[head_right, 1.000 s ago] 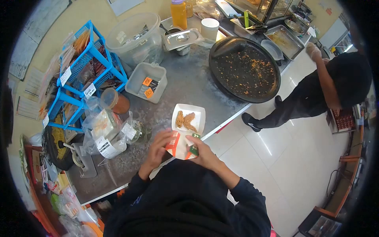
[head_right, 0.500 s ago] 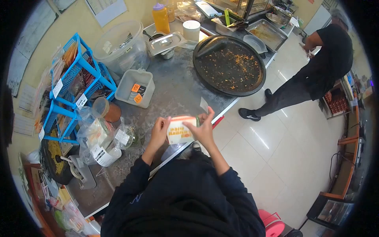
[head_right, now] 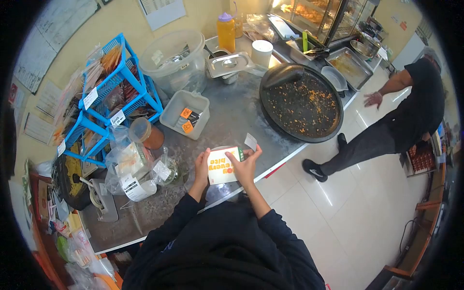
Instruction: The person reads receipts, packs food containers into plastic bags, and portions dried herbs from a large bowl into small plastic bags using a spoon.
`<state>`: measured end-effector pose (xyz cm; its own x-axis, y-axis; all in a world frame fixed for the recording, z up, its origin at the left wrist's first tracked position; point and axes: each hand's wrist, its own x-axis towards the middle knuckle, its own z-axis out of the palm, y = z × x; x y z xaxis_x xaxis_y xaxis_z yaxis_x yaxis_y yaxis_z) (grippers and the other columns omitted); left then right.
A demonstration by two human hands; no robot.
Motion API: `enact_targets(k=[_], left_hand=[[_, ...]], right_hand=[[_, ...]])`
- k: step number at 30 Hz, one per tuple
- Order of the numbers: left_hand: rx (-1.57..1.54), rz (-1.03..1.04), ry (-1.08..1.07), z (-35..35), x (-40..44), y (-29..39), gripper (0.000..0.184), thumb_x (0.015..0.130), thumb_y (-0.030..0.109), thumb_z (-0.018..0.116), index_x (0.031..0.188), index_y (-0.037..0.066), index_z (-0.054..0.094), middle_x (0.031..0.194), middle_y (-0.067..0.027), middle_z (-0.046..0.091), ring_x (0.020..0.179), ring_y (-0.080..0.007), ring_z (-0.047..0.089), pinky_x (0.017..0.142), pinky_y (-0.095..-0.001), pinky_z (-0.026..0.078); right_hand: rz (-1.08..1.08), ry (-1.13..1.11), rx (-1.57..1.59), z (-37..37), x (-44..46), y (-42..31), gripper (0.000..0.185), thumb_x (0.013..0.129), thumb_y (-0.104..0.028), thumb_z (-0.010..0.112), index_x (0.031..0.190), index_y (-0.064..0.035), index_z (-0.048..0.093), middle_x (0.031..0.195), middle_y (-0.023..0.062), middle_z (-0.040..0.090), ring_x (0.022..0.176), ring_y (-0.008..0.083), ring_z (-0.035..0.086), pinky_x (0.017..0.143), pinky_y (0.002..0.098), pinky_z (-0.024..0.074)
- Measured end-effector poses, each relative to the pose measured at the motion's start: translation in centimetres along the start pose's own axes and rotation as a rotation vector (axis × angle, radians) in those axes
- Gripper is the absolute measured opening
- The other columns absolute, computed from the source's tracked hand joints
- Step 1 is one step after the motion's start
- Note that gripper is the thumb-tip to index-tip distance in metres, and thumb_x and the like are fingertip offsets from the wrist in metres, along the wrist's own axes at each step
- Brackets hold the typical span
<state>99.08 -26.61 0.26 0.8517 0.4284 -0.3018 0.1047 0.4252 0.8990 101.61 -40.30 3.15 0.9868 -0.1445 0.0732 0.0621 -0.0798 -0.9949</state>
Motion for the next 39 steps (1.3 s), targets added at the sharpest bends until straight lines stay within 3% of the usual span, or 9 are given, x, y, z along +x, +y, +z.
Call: enact_targets(k=[8,14,20,23,24,27,28,37,39], left_hand=[[-0.093,0.015,0.023,0.8,0.6,-0.5,0.027,0.091,0.028,0.053,0.072,0.009,0.05,0.068,0.0035,0.049,0.059,-0.0037,0.044,0.055,-0.0211,0.037],[0.367,0.071,0.043,0.0,1.7,-1.3,0.026,0.087,0.028,0.06,0.083,0.006,0.047,0.074,-0.0011,0.05,0.061,-0.0081,0.046,0.055,-0.0263,0.038],[0.557,0.616,0.333,0.8,0.9,-3.7,0.06,0.078,0.025,0.071,0.115,0.004,0.028,0.103,-0.0114,0.049,0.075,-0.0155,0.054,0.07,-0.0277,0.045],[0.091,0.007,0.128,1.9,-2.3,0.0,0.055,0.077,0.023,0.072,0.113,0.001,0.037,0.098,-0.0098,0.054,0.081,-0.0151,0.057,0.075,-0.0271,0.047],[-0.028,-0.151,-0.067,2.4,-3.5,3.6,0.044,0.074,0.018,0.075,0.104,0.0,0.048,0.094,-0.0083,0.059,0.084,-0.014,0.059,0.074,-0.0266,0.048],[0.121,0.253,-0.144,2.1,-4.3,5.6,0.036,0.07,0.014,0.078,0.093,0.001,0.054,0.09,-0.0076,0.063,0.083,-0.0127,0.059,0.073,-0.0261,0.048],[0.225,0.36,-0.156,2.5,-4.7,7.4,0.039,0.067,0.012,0.079,0.093,0.002,0.052,0.089,-0.0068,0.062,0.082,-0.0114,0.059,0.073,-0.0257,0.048],[0.568,0.195,-0.721,1.4,-5.8,13.9,0.048,0.057,0.021,0.085,0.09,0.003,0.055,0.081,-0.0047,0.061,0.076,-0.0106,0.056,0.07,-0.026,0.045],[0.577,0.189,-0.763,1.7,-6.3,14.1,0.05,0.056,0.023,0.085,0.091,0.003,0.056,0.081,-0.005,0.061,0.075,-0.0115,0.056,0.069,-0.0263,0.045]], right_hand=[[-0.056,-0.095,0.101,0.3,0.7,0.9,0.086,0.071,-0.014,0.076,0.127,0.0019,0.012,0.095,0.0117,0.05,0.09,0.0196,0.052,0.082,0.0294,0.0417],[0.064,-0.23,0.092,0.4,2.1,3.2,0.084,0.078,-0.013,0.07,0.129,0.0008,0.004,0.107,0.0169,0.051,0.097,0.023,0.053,0.088,0.0319,0.0425],[0.001,-0.216,0.148,-0.1,1.5,0.7,0.084,0.076,-0.007,0.07,0.131,-0.0032,0.006,0.121,0.0198,0.042,0.1,0.0244,0.054,0.081,0.0348,0.0496],[-0.05,-0.185,0.31,-0.5,0.7,-1.6,0.089,0.075,-0.003,0.07,0.132,-0.0053,0.002,0.127,0.0204,0.034,0.1,0.0237,0.055,0.079,0.0365,0.0526],[-0.09,-0.197,0.364,-0.8,0.5,-2.7,0.082,0.073,0.0,0.07,0.131,-0.0054,0.012,0.13,0.0166,0.031,0.104,0.0236,0.053,0.085,0.0391,0.0509],[-0.051,-0.339,0.292,-2.9,1.3,-5.4,0.067,0.075,-0.004,0.069,0.127,-0.0058,0.027,0.131,0.0121,0.032,0.109,0.0238,0.05,0.089,0.0386,0.0491],[-0.115,-0.255,0.407,-3.4,1.8,-7.4,0.046,0.078,-0.011,0.068,0.116,-0.0051,0.043,0.13,0.0085,0.035,0.112,0.0244,0.048,0.092,0.0395,0.0465],[-0.553,-1.344,-0.531,-6.4,8.1,-21.0,0.029,0.075,-0.024,0.071,0.09,-0.0043,0.056,0.111,0.0122,0.052,0.103,0.0262,0.053,0.086,0.039,0.0435],[-0.483,-1.416,-0.654,-5.2,7.0,-21.4,0.031,0.075,-0.026,0.071,0.091,-0.0044,0.057,0.108,0.0103,0.051,0.104,0.0291,0.05,0.091,0.0464,0.0375]])
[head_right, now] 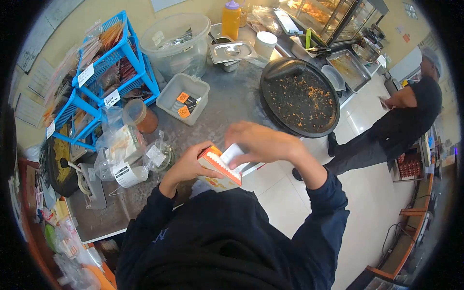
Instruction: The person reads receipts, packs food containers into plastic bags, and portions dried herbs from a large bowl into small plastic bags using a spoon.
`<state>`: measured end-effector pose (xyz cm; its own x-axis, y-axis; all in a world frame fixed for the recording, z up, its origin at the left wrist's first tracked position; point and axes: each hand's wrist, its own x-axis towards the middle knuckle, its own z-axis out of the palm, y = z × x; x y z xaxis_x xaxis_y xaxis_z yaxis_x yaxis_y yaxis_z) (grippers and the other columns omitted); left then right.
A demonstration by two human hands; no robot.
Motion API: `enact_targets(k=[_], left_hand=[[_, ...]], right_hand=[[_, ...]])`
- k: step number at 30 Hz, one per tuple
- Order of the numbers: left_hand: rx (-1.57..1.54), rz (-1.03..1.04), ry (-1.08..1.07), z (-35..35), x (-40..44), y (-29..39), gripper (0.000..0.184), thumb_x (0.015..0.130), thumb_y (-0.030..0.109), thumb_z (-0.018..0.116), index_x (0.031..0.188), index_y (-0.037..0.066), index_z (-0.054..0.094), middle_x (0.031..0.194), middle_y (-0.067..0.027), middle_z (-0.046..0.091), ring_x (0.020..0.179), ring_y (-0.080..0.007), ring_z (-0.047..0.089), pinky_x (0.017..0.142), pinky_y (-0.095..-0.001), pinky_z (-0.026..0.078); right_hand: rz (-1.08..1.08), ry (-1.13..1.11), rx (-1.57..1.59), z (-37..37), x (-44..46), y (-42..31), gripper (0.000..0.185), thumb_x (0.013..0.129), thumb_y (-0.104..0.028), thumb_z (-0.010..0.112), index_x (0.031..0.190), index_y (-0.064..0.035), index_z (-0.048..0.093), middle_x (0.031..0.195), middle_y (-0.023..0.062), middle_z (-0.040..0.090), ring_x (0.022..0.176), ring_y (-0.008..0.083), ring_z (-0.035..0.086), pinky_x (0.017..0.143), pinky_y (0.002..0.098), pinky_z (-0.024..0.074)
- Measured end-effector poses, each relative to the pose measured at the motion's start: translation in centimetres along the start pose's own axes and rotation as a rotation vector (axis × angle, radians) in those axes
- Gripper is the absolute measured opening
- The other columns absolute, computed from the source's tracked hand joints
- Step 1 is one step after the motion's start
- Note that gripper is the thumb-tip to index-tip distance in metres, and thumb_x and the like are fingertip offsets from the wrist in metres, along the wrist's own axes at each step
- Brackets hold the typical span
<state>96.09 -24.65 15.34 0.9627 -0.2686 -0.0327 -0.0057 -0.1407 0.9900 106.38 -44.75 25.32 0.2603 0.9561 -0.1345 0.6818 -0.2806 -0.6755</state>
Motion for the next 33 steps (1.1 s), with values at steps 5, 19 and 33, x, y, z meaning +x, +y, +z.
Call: enact_targets(k=[5,19,33], left_hand=[[-0.023,0.063,-0.01,0.4,-0.9,1.2,0.053,0.054,0.026,0.085,0.093,0.004,0.056,0.08,-0.0059,0.061,0.075,-0.0148,0.058,0.068,-0.0287,0.044],[-0.192,0.015,0.247,2.3,-3.2,-0.3,0.052,0.068,0.03,0.079,0.099,0.006,0.045,0.088,-0.0045,0.058,0.082,-0.0112,0.055,0.076,-0.0262,0.045],[1.155,-0.114,1.093,-17.1,-18.2,-1.3,0.023,0.074,0.014,0.068,0.091,0.004,0.056,0.093,-0.0079,0.055,0.093,-0.0209,0.052,0.095,-0.0414,0.032]], right_hand=[[0.164,-0.082,-0.201,1.7,1.5,-0.9,0.046,0.069,-0.031,0.076,0.1,-0.006,0.052,0.109,0.009,0.048,0.109,0.0298,0.046,0.096,0.0515,0.0319],[0.158,0.572,-0.005,8.0,-0.2,-2.8,0.06,0.078,-0.03,0.068,0.126,-0.0035,0.044,0.121,0.0176,0.051,0.113,0.031,0.05,0.092,0.035,0.0404],[0.034,0.746,0.948,9.8,9.7,-5.4,0.045,0.082,-0.013,0.064,0.118,0.0052,0.044,0.11,0.011,0.057,0.1,0.0165,0.056,0.088,0.0296,0.0437]])
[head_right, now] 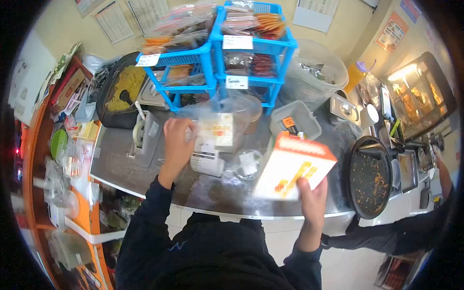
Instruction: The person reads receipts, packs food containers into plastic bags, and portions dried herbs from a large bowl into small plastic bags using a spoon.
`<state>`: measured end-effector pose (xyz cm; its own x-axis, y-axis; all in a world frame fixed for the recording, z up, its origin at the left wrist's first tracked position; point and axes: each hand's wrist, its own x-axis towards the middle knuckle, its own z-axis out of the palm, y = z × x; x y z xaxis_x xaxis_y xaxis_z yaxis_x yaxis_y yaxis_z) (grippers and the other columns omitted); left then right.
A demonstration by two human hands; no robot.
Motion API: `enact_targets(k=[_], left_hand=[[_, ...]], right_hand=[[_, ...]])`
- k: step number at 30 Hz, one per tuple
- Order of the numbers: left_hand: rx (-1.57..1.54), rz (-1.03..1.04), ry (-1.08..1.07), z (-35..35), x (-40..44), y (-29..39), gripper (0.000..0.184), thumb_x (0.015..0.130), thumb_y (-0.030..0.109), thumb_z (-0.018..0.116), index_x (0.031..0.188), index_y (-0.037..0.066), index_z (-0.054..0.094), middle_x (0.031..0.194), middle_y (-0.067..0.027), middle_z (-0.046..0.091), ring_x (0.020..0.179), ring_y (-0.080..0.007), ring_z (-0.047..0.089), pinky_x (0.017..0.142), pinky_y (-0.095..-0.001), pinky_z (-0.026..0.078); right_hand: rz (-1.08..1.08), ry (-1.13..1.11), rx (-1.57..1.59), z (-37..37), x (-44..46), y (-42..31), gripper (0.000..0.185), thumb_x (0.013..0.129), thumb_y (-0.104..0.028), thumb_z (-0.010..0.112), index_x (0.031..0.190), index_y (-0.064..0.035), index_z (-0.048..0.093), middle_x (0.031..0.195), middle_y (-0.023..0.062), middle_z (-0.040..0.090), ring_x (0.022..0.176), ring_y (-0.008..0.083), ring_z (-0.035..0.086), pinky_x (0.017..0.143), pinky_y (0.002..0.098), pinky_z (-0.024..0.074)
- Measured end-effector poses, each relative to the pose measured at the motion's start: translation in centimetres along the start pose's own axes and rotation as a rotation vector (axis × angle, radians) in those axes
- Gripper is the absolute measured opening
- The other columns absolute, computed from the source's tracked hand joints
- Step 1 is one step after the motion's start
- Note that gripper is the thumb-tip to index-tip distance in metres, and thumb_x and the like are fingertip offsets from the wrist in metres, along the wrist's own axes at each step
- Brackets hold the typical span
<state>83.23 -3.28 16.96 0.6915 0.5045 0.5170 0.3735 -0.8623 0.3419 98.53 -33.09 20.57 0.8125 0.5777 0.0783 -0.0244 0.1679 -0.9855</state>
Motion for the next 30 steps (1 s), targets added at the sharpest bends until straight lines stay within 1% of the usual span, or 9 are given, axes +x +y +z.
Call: enact_targets(k=[2,4,6,7,9,15,19,20,30], left_hand=[[-0.673,-0.304,-0.039,-3.6,1.9,-2.6,0.017,0.08,0.012,0.063,0.094,0.004,0.059,0.078,-0.0024,0.054,0.077,-0.0136,0.052,0.083,-0.0327,0.038],[-1.085,-0.454,-0.099,-7.1,3.2,-5.4,0.018,0.084,0.011,0.058,0.1,0.004,0.059,0.067,0.0012,0.052,0.065,-0.0081,0.051,0.07,-0.0255,0.04],[-1.236,-0.388,-0.156,-9.4,4.7,-8.3,0.024,0.088,0.011,0.053,0.11,0.003,0.058,0.061,0.0028,0.05,0.057,-0.0046,0.048,0.056,-0.0198,0.038],[-1.233,-0.386,-0.176,-10.0,5.1,-8.9,0.027,0.088,0.012,0.053,0.114,0.004,0.056,0.061,0.0023,0.051,0.055,-0.0049,0.048,0.055,-0.0203,0.038],[-1.219,-0.384,-0.233,-10.7,4.8,-9.7,0.034,0.088,0.013,0.053,0.121,0.005,0.053,0.06,0.0012,0.052,0.052,-0.0056,0.047,0.051,-0.0214,0.038],[-1.195,-0.382,-0.375,-11.2,3.3,-11.3,0.038,0.089,0.013,0.053,0.125,0.005,0.043,0.063,-0.0006,0.056,0.05,-0.0055,0.049,0.047,-0.0196,0.036],[-1.352,-0.409,-0.398,-12.5,3.5,-11.8,0.043,0.092,0.016,0.05,0.13,0.004,0.037,0.062,-0.0029,0.056,0.047,-0.0063,0.049,0.042,-0.0181,0.033],[-1.37,-0.415,-0.377,-12.0,3.3,-12.1,0.044,0.092,0.018,0.049,0.131,0.003,0.036,0.06,-0.003,0.056,0.047,-0.0059,0.049,0.04,-0.0174,0.032],[-1.495,-0.429,-0.068,-10.8,3.3,-11.6,0.066,0.093,0.014,0.045,0.143,0.005,0.003,0.076,-0.0104,0.061,0.054,-0.0095,0.053,0.052,-0.0207,0.042]], right_hand=[[-0.152,0.053,0.332,6.1,2.0,1.6,0.051,0.081,-0.007,0.064,0.124,0.0052,0.04,0.117,0.0118,0.053,0.106,0.0178,0.053,0.09,0.0306,0.0424],[-0.208,-0.109,-0.016,10.5,5.4,3.2,0.059,0.075,-0.006,0.071,0.125,0.0017,0.039,0.12,0.0107,0.05,0.108,0.0182,0.051,0.09,0.0304,0.0419],[-0.65,-0.316,-0.385,17.3,9.1,0.8,0.051,0.074,-0.01,0.072,0.117,-0.0031,0.047,0.112,0.0095,0.052,0.106,0.0211,0.051,0.089,0.0322,0.0416],[-0.412,-0.514,-0.316,19.5,10.2,0.8,0.054,0.072,-0.012,0.073,0.119,-0.0059,0.047,0.115,0.0105,0.052,0.107,0.025,0.051,0.091,0.0349,0.0403],[-0.627,-0.683,-0.656,22.1,13.1,2.6,0.059,0.071,-0.017,0.073,0.123,-0.0079,0.046,0.118,0.0126,0.053,0.108,0.0297,0.051,0.092,0.0374,0.0408],[-0.375,-1.104,-0.838,26.3,16.7,3.5,0.062,0.073,-0.026,0.072,0.126,-0.0083,0.044,0.122,0.0119,0.052,0.11,0.027,0.051,0.092,0.0344,0.0411],[-0.312,-0.873,-0.65,26.6,19.5,4.2,0.064,0.07,-0.023,0.074,0.125,-0.0056,0.045,0.121,0.0151,0.051,0.11,0.0293,0.051,0.093,0.0374,0.0401],[-0.545,-0.83,-0.768,26.4,18.7,6.1,0.064,0.069,-0.021,0.075,0.123,-0.0044,0.045,0.12,0.015,0.051,0.109,0.0291,0.052,0.094,0.039,0.039],[-0.549,-1.272,-0.796,27.1,18.4,3.9,0.059,0.071,-0.021,0.069,0.125,-0.0134,0.048,0.114,0.0131,0.056,0.106,0.0332,0.052,0.091,0.041,0.0397]])
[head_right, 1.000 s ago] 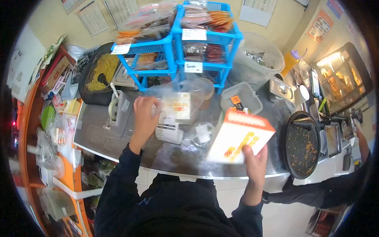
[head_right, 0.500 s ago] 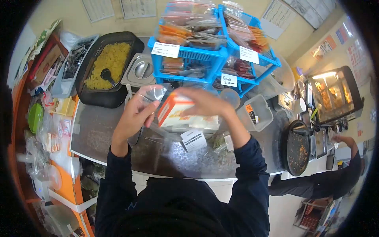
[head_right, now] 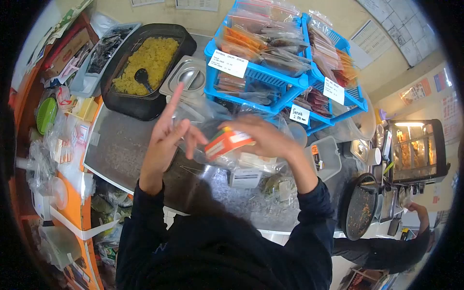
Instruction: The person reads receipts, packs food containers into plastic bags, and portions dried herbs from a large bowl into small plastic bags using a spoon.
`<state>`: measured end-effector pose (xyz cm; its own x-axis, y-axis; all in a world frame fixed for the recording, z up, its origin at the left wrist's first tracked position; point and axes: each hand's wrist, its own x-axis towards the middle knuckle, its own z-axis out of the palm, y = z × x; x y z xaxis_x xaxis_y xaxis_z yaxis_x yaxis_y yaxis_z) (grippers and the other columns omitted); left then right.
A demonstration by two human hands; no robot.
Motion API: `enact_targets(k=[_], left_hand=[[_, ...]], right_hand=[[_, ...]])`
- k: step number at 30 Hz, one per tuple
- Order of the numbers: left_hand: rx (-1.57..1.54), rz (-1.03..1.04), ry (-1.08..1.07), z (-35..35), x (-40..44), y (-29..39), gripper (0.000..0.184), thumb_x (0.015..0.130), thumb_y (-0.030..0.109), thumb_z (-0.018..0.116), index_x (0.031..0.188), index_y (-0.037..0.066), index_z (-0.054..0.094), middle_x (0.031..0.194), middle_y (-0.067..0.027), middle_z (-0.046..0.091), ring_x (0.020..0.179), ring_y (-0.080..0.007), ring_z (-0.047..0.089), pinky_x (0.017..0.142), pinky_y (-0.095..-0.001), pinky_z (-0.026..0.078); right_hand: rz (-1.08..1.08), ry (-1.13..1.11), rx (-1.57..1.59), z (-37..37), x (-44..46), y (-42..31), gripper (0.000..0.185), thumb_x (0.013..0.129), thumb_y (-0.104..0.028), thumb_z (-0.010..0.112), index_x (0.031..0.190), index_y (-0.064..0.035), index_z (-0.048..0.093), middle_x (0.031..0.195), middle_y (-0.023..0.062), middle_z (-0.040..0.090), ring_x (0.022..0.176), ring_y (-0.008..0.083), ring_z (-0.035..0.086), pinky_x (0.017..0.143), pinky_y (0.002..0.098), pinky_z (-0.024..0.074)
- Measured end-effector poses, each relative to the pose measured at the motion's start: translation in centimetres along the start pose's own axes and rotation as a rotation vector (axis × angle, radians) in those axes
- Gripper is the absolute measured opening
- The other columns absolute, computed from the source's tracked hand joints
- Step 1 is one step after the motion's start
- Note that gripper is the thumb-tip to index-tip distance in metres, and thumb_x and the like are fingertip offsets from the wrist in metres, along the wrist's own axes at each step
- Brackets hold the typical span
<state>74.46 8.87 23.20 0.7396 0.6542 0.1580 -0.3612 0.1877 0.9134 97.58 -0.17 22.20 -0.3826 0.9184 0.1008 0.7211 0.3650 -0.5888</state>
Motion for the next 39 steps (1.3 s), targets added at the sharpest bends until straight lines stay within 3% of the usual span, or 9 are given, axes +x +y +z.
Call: enact_targets(k=[5,12,16,23,26,28,31,35,39], left_hand=[[0.201,0.125,0.008,3.7,-0.9,0.4,0.058,0.093,0.013,0.045,0.14,0.002,0.013,0.066,-0.0091,0.057,0.058,-0.0099,0.053,0.061,-0.022,0.043],[0.783,0.035,0.296,1.4,-3.4,3.0,0.025,0.086,0.01,0.057,0.108,-0.001,0.052,0.071,-0.0059,0.058,0.067,-0.0133,0.057,0.069,-0.0293,0.045],[1.124,0.2,0.24,-0.2,-3.2,3.7,0.015,0.081,0.007,0.063,0.094,0.002,0.058,0.072,-0.0063,0.06,0.072,-0.0179,0.061,0.088,-0.0369,0.042],[0.905,0.637,-0.228,7.1,1.1,0.5,0.012,0.068,0.003,0.073,0.077,0.006,0.066,0.077,-0.0039,0.065,0.088,-0.0184,0.06,0.096,-0.0422,0.037],[0.971,0.856,-0.251,5.5,2.2,-1.5,0.042,0.062,0.017,0.079,0.099,0.009,0.063,0.099,-0.0077,0.06,0.103,-0.0266,0.052,0.1,-0.0429,0.034],[0.601,0.598,0.09,5.5,1.5,-2.5,0.049,0.052,0.029,0.083,0.093,0.007,0.065,0.095,-0.0052,0.062,0.101,-0.0274,0.053,0.098,-0.0447,0.034],[1.109,0.164,-0.406,0.4,0.5,-9.7,0.11,0.051,0.042,0.082,0.137,0.005,0.024,0.139,-0.02,0.025,0.13,-0.0338,0.023,0.108,-0.0452,0.017],[0.696,-0.229,-0.238,-1.7,-0.2,-20.1,0.057,0.076,0.025,0.068,0.122,0.003,0.043,0.113,-0.0174,0.053,0.108,-0.0287,0.047,0.092,-0.04,0.037],[0.456,-0.201,-0.027,-0.3,0.0,-18.4,0.022,0.082,0.017,0.06,0.097,0.001,0.057,0.092,-0.0154,0.059,0.086,-0.026,0.056,0.078,-0.0358,0.043]], right_hand=[[0.453,-0.687,0.198,1.4,5.6,1.4,0.064,0.071,-0.026,0.071,0.127,-0.0086,0.046,0.119,0.0181,0.054,0.109,0.034,0.05,0.093,0.039,0.0399],[0.207,-0.241,0.005,2.7,-1.3,3.9,0.062,0.079,-0.049,0.06,0.12,-0.0037,0.051,0.104,0.0217,0.06,0.098,0.0354,0.057,0.084,0.0401,0.045],[0.851,-0.554,-0.764,-6.5,-6.6,-2.8,0.049,0.076,-0.05,0.064,0.099,-0.0062,0.062,0.08,0.0139,0.064,0.075,0.0296,0.062,0.064,0.0383,0.046],[0.155,0.111,-0.06,-5.0,-3.2,-7.1,0.04,0.068,-0.04,0.073,0.085,-0.0054,0.061,0.068,0.0136,0.059,0.064,0.0313,0.057,0.06,0.0389,0.0436],[0.05,0.207,-0.123,-1.4,-2.1,-4.7,0.028,0.071,-0.032,0.071,0.08,-0.0061,0.065,0.07,0.012,0.062,0.071,0.0301,0.058,0.067,0.0386,0.0439],[0.123,0.314,-0.09,-1.9,-2.3,-4.6,0.021,0.073,-0.027,0.068,0.077,-0.007,0.066,0.073,0.0117,0.063,0.075,0.0288,0.057,0.072,0.0383,0.0435],[-0.087,0.367,-0.124,-0.6,-2.0,-4.4,0.017,0.074,-0.025,0.066,0.076,-0.0078,0.067,0.074,0.0107,0.063,0.076,0.0267,0.056,0.075,0.0368,0.0414],[-0.016,0.183,-0.107,0.9,0.0,-4.4,0.028,0.07,-0.022,0.07,0.092,-0.0073,0.064,0.078,0.0081,0.06,0.082,0.0275,0.053,0.081,0.0383,0.0377],[0.181,0.695,-0.252,0.7,-4.7,-3.4,0.057,0.065,-0.029,0.074,0.114,-0.0074,0.055,0.101,0.0174,0.058,0.102,0.034,0.049,0.093,0.0441,0.0318]])
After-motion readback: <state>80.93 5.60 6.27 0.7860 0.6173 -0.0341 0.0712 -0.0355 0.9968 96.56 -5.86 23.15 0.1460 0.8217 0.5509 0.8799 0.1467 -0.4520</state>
